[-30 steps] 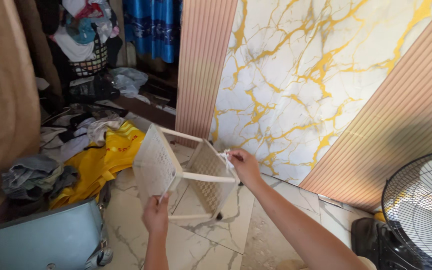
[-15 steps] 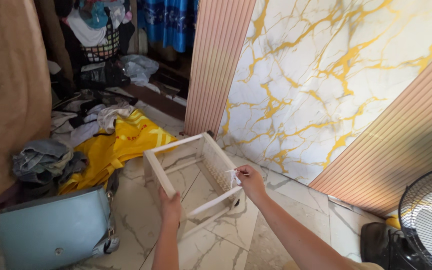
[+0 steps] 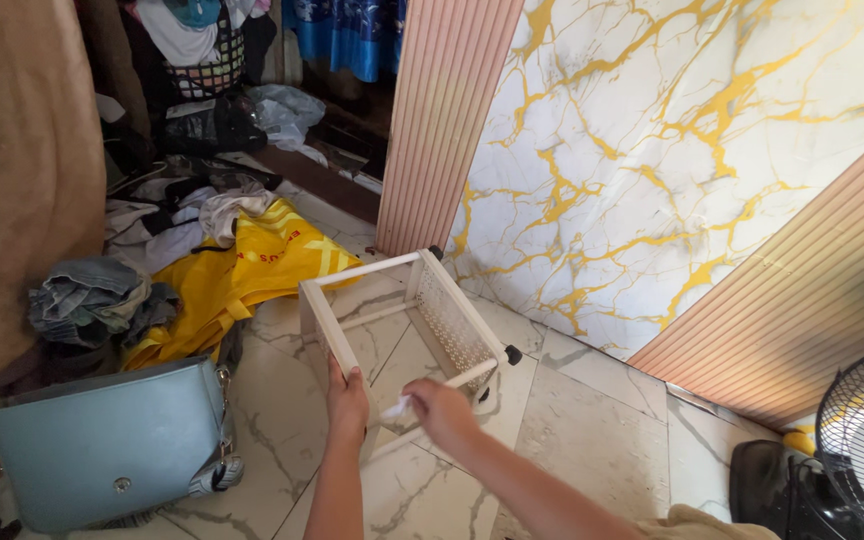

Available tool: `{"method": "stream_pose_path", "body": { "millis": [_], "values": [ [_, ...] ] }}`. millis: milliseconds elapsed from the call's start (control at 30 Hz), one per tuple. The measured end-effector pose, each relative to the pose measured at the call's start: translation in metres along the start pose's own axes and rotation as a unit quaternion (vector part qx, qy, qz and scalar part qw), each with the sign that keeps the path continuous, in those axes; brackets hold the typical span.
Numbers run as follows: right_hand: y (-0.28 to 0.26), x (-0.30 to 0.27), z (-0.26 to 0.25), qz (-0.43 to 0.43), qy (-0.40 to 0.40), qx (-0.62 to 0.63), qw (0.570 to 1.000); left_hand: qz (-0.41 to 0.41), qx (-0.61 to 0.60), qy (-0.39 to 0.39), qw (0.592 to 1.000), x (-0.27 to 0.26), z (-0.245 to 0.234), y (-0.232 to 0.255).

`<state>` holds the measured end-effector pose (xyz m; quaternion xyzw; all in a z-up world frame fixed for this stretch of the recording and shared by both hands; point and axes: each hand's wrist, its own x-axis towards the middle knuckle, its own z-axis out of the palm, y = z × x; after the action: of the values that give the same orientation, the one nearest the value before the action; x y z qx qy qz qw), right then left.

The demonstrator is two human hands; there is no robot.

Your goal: The person assembles a small white plastic rolling cart by inserting and securing the vertical support rods into the perforated shelves. They rotate the cart to access different sides and ensure the rods are properly seated.

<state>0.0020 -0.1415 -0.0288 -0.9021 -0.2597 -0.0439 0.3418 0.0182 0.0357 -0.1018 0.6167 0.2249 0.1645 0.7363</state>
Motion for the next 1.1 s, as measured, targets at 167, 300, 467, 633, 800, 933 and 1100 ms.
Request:
{"method": "stream_pose_path", "body": {
  "millis": [167, 300, 467, 633, 800, 933, 1100],
  "values": [
    [-0.017, -0.013, 0.04, -0.144, -0.021, -0.105, 0.984, -0.021, -0.012, 0.003, 1.0, 0.006, -0.002, -0.007],
    [-0.012, -0.037, 0.049, -0.176, -0.022, -0.224, 0.958, -0.012, 0.033, 0.019, 0.999, 0.006, -0.002, -0.009],
    [0.015, -0.048, 0.034, -0.195, -0.035, -0.289, 0.936, 0.02, 0.118, 0.038, 0.992, 0.008, 0.001, -0.016],
    [0.049, -0.038, 0.007, -0.149, -0.055, -0.331, 0.93, 0.009, 0.162, 0.038, 0.986, 0.009, -0.001, -0.011],
    [0.08, -0.029, -0.024, -0.069, -0.07, -0.349, 0.932, -0.073, 0.148, 0.017, 0.986, 0.001, -0.002, 0.002],
    [0.103, -0.022, -0.045, -0.014, -0.036, -0.338, 0.94, -0.035, 0.165, 0.02, 0.985, -0.002, -0.003, 0.008],
    [0.098, -0.014, -0.031, 0.033, 0.011, -0.336, 0.941, -0.012, 0.142, 0.04, 0.989, -0.004, 0.001, 0.004]
  ]
}}
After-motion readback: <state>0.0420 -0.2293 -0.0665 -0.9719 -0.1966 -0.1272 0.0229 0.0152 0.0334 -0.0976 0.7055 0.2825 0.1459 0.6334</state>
